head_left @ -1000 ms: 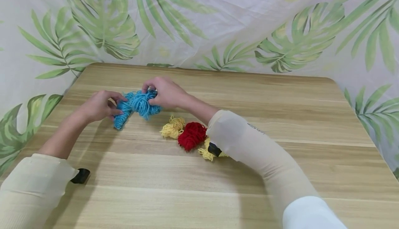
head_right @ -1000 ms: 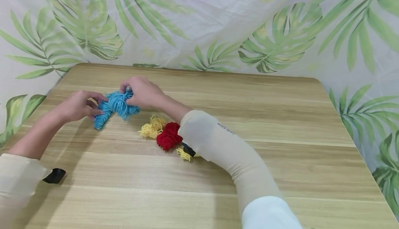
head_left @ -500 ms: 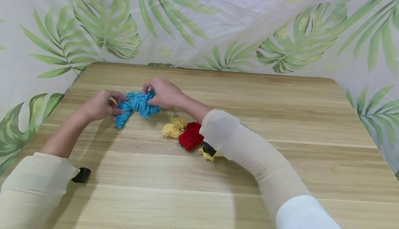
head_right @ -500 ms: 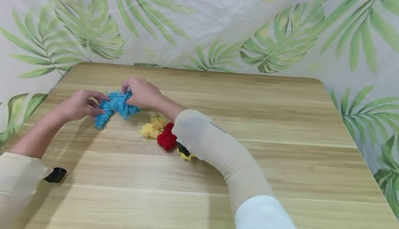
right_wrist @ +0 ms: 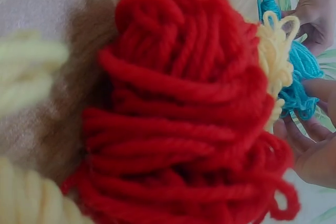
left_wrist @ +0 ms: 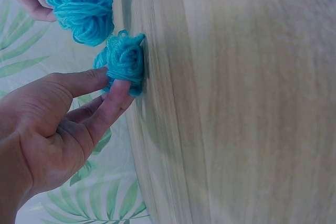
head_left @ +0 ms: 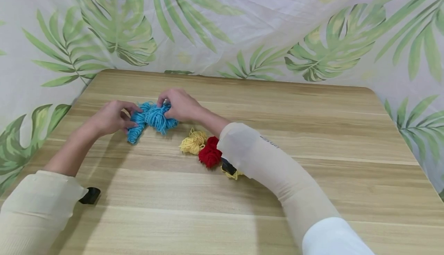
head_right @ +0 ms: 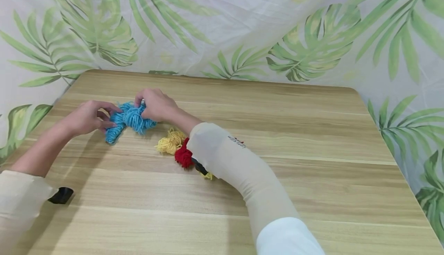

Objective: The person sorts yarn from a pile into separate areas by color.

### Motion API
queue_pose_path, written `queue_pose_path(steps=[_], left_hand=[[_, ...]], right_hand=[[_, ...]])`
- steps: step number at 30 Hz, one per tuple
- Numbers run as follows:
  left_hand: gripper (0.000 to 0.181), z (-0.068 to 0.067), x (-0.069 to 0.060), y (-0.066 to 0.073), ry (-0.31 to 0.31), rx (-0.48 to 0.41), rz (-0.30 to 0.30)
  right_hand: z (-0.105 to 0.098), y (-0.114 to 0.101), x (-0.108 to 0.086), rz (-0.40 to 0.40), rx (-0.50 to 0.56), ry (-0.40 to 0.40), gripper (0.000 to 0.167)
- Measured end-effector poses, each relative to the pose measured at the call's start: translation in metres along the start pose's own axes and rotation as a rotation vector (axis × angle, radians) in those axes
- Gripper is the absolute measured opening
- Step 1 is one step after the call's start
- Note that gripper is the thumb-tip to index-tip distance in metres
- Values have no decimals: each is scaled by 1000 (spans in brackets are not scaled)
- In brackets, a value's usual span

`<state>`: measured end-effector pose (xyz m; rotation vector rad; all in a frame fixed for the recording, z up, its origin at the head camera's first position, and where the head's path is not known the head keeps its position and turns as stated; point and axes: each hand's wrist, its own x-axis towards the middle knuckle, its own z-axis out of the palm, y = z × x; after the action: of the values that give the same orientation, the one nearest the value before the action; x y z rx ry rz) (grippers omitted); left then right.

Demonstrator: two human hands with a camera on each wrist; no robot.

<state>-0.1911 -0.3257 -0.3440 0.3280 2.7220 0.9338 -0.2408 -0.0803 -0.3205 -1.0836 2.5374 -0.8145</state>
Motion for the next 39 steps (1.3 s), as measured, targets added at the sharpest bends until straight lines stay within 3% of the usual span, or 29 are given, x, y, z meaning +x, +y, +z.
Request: queue_pose_path(steps=[13, 39], left_hand=[[39, 1, 1, 1, -7, -3, -2], [39, 0, 1, -2, -3, 30, 9]], right_hand=[[6, 0, 5, 39, -13, -4, 23], [8, -4, 6, 67, -29, -78, 42]])
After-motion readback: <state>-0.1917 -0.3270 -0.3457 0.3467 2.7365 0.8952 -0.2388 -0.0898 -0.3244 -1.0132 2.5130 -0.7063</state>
